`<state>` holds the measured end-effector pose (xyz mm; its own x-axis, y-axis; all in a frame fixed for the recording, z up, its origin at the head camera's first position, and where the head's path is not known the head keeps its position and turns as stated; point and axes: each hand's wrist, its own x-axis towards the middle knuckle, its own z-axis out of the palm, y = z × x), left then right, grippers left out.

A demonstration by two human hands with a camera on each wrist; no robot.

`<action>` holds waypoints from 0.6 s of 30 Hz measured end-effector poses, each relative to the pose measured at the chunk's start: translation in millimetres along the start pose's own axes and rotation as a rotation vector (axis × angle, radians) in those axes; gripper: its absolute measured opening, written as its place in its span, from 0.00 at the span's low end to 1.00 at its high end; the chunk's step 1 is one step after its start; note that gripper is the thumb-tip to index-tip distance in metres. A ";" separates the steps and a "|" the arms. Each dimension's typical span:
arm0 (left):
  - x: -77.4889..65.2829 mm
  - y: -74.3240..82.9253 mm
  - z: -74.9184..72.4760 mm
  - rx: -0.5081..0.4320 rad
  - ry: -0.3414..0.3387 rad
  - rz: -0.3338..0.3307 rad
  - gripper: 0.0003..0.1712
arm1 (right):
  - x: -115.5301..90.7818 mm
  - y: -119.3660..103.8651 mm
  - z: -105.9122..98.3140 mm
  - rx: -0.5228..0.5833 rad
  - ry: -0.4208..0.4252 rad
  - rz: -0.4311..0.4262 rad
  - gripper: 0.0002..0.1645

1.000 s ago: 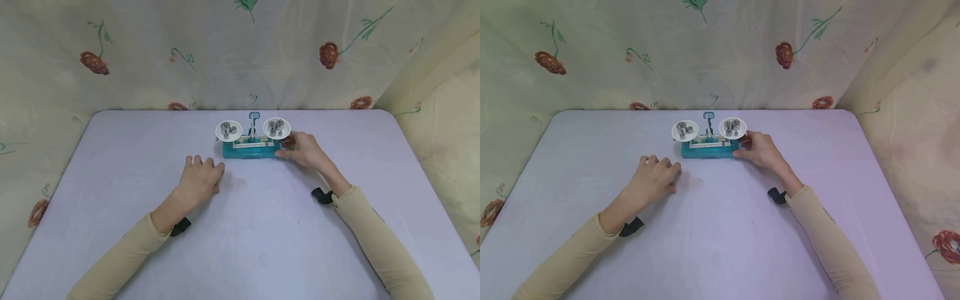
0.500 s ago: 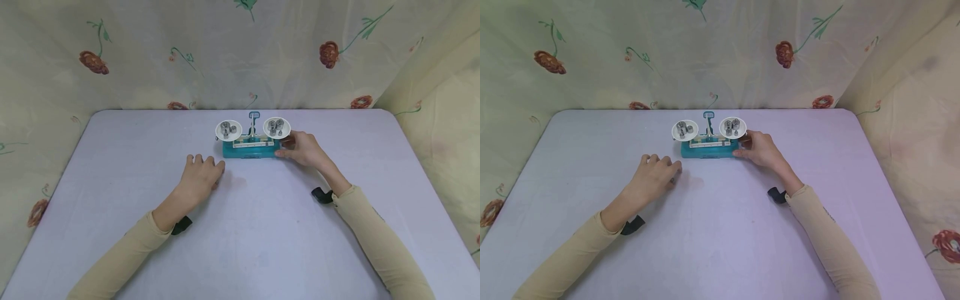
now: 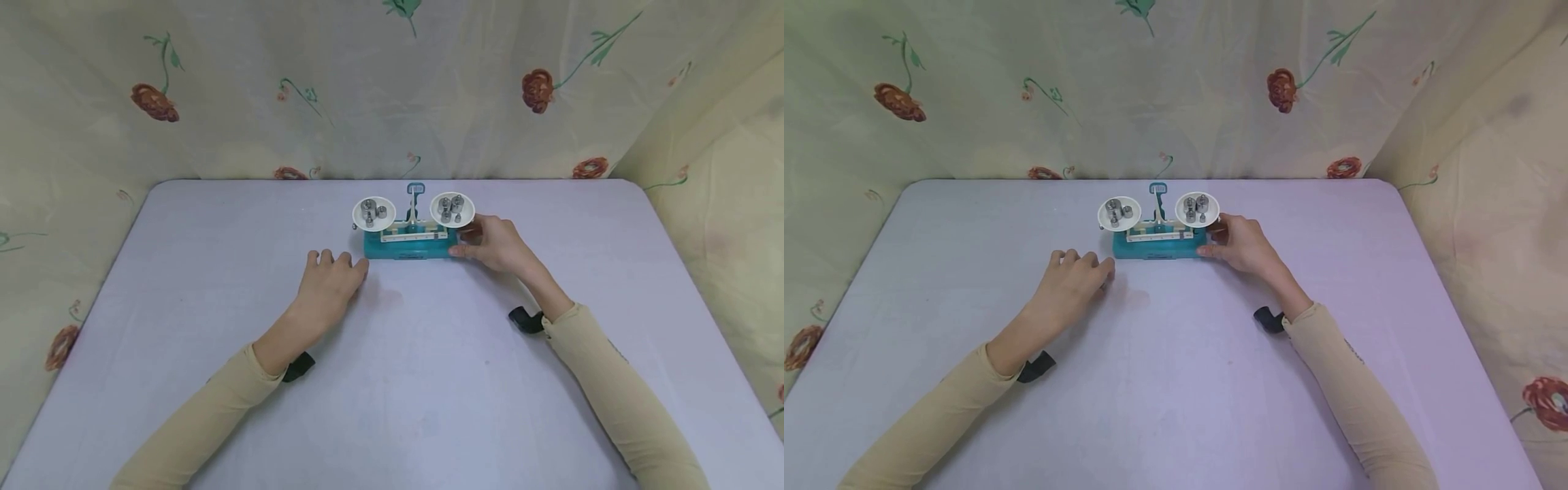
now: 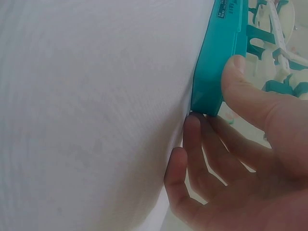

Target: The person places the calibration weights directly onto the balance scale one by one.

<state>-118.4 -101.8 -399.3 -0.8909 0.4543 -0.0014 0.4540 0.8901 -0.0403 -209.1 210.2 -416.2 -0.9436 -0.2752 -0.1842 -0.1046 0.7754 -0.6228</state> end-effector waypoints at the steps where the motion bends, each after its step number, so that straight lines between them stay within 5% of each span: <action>1: 0.1 0.1 0.6 0.001 0.011 0.002 0.09 | -0.2 -0.1 -0.1 -0.001 0.000 -0.001 0.37; 18: 3.0 2.6 6.3 0.062 0.088 -0.003 0.07 | -0.7 0.0 0.2 -0.010 0.005 0.001 0.36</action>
<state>-120.0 -98.4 -405.7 -0.8861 0.4554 0.0862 0.4469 0.8888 -0.1018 -208.4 210.3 -416.2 -0.9453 -0.2717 -0.1805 -0.1070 0.7812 -0.6151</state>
